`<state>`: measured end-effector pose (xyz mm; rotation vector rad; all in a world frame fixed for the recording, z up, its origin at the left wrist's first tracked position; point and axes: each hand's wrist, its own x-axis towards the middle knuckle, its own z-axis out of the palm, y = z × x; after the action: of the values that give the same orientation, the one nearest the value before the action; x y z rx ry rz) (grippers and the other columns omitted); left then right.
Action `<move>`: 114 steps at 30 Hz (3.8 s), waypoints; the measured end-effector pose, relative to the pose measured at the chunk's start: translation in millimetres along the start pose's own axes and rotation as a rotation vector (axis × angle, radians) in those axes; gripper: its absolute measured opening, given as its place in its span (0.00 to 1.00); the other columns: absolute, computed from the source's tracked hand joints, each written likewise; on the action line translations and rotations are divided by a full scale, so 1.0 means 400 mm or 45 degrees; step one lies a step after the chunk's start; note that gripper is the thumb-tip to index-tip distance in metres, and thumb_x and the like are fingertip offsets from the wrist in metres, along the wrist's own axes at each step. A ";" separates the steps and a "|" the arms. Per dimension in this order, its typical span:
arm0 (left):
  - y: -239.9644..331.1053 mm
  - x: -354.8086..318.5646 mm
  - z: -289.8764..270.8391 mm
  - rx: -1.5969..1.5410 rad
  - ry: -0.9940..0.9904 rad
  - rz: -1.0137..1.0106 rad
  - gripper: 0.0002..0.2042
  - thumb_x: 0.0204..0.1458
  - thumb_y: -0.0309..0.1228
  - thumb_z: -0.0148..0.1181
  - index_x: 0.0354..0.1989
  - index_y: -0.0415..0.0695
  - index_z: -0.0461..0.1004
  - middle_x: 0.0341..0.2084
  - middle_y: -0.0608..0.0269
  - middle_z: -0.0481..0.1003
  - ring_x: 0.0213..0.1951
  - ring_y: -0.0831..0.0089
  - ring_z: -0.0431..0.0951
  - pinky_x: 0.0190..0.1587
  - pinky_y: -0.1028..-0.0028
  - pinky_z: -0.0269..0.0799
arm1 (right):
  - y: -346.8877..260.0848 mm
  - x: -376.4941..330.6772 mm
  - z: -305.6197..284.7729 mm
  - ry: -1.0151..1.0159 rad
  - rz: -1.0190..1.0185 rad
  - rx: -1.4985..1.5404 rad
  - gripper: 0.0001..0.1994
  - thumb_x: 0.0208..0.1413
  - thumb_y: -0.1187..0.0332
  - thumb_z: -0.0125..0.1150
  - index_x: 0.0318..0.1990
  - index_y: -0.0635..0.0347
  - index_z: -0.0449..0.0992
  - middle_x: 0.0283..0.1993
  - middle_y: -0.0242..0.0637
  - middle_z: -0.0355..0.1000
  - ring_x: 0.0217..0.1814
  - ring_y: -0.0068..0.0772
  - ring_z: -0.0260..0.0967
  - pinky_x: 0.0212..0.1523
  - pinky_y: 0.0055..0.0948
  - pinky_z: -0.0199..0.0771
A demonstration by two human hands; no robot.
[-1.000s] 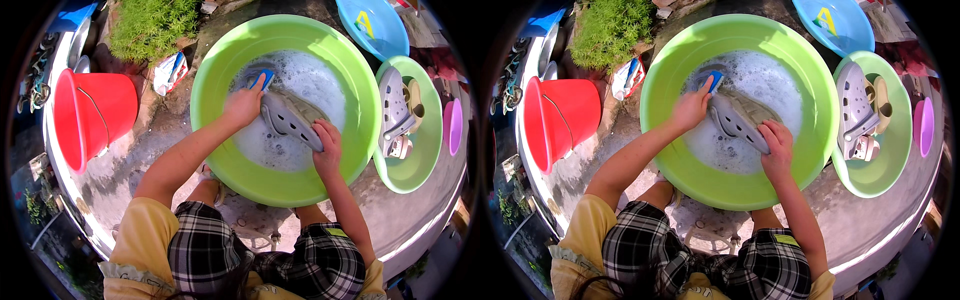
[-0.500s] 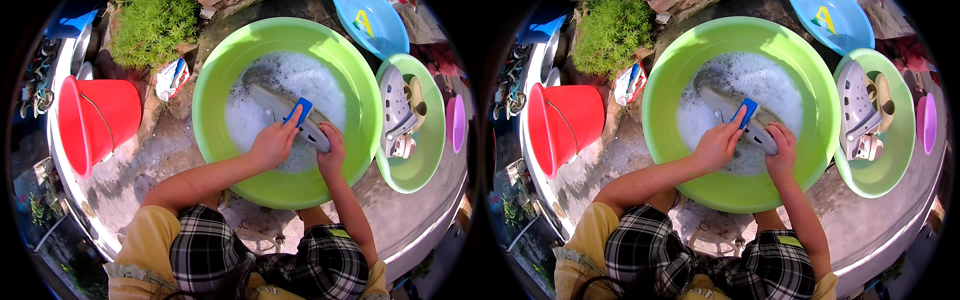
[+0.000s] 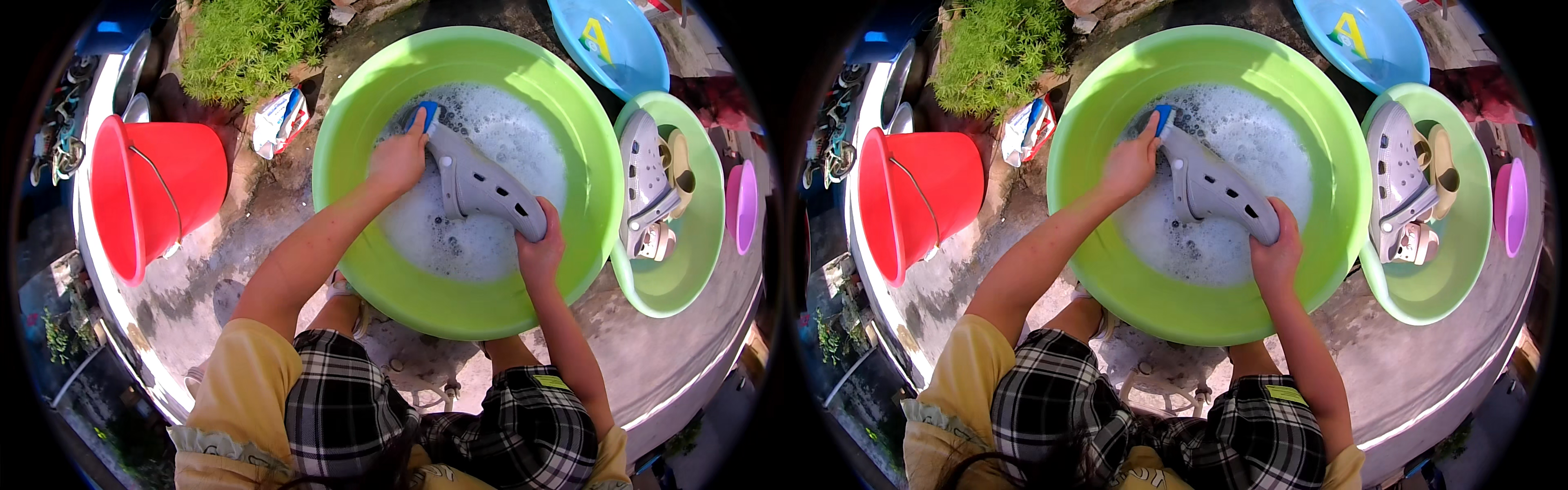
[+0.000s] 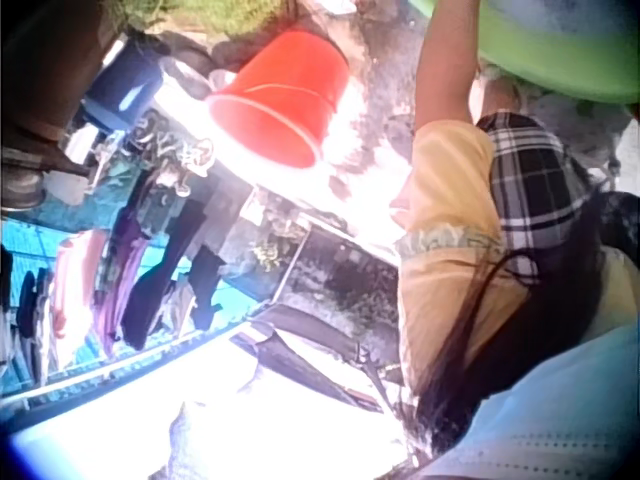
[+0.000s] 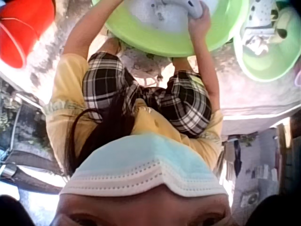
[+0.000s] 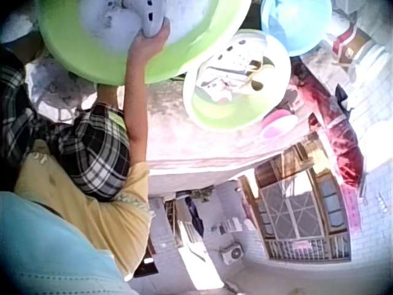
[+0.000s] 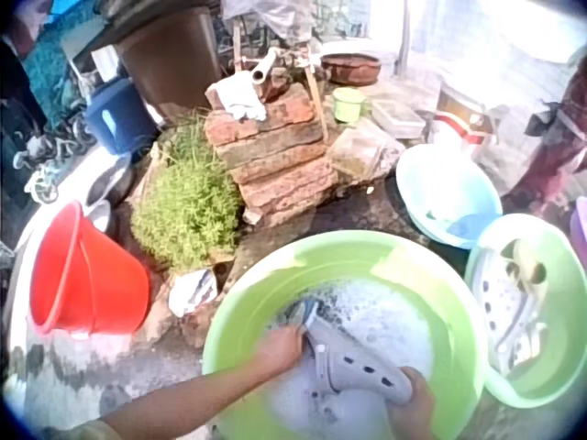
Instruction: The person scrubs a grey clog-style shoe with a blue brush in a green basin filled with soapy water. They rotate the shoe to clean various surfaces, including the sole and the interior, while maintaining a consistent scrubbing motion.
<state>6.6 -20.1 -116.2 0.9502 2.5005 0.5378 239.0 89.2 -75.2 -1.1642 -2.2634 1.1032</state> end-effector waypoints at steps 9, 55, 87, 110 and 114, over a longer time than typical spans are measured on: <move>0.112 -0.113 0.034 -0.139 -0.063 0.454 0.24 0.57 0.35 0.46 0.63 0.51 0.54 0.22 0.45 0.73 0.22 0.49 0.72 0.27 0.56 0.68 | 0.005 -0.003 -0.012 -0.021 0.067 -0.004 0.26 0.35 0.82 0.59 0.48 0.58 0.68 0.43 0.44 0.71 0.47 0.45 0.70 0.48 0.33 0.67; 0.081 -0.015 -0.032 -0.100 -0.207 0.234 0.23 0.56 0.34 0.46 0.62 0.52 0.56 0.23 0.45 0.74 0.26 0.48 0.73 0.29 0.54 0.67 | 0.017 -0.002 0.007 0.032 -0.056 0.031 0.27 0.38 0.78 0.60 0.51 0.61 0.65 0.47 0.44 0.69 0.49 0.41 0.68 0.49 0.33 0.67; 0.205 -0.151 -0.025 -0.130 -0.157 0.512 0.24 0.55 0.33 0.48 0.62 0.51 0.56 0.20 0.47 0.70 0.20 0.51 0.71 0.24 0.58 0.68 | 0.006 0.005 0.023 -0.028 0.168 0.128 0.32 0.34 0.68 0.70 0.50 0.65 0.63 0.41 0.50 0.72 0.42 0.46 0.71 0.43 0.35 0.70; 0.289 -0.090 -0.150 -1.399 -0.820 -0.455 0.20 0.61 0.38 0.41 0.63 0.57 0.58 0.14 0.79 0.50 0.13 0.88 0.49 0.12 0.84 0.45 | -0.217 0.094 -0.154 -0.196 0.064 0.279 0.43 0.30 0.70 0.74 0.60 0.54 0.58 0.51 0.43 0.53 0.47 0.35 0.64 0.44 0.31 0.73; 0.222 -0.040 -0.164 -1.339 -0.941 -0.269 0.21 0.60 0.38 0.43 0.63 0.55 0.58 0.13 0.76 0.53 0.15 0.85 0.53 0.14 0.81 0.52 | -0.216 0.117 -0.158 -0.128 -0.022 0.155 0.45 0.28 0.69 0.76 0.60 0.56 0.57 0.54 0.44 0.53 0.51 0.38 0.62 0.45 0.30 0.72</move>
<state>31.9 17.0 -14.3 0.3367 1.3182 1.0310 205.3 126.4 30.4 -1.0618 -2.2406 1.3000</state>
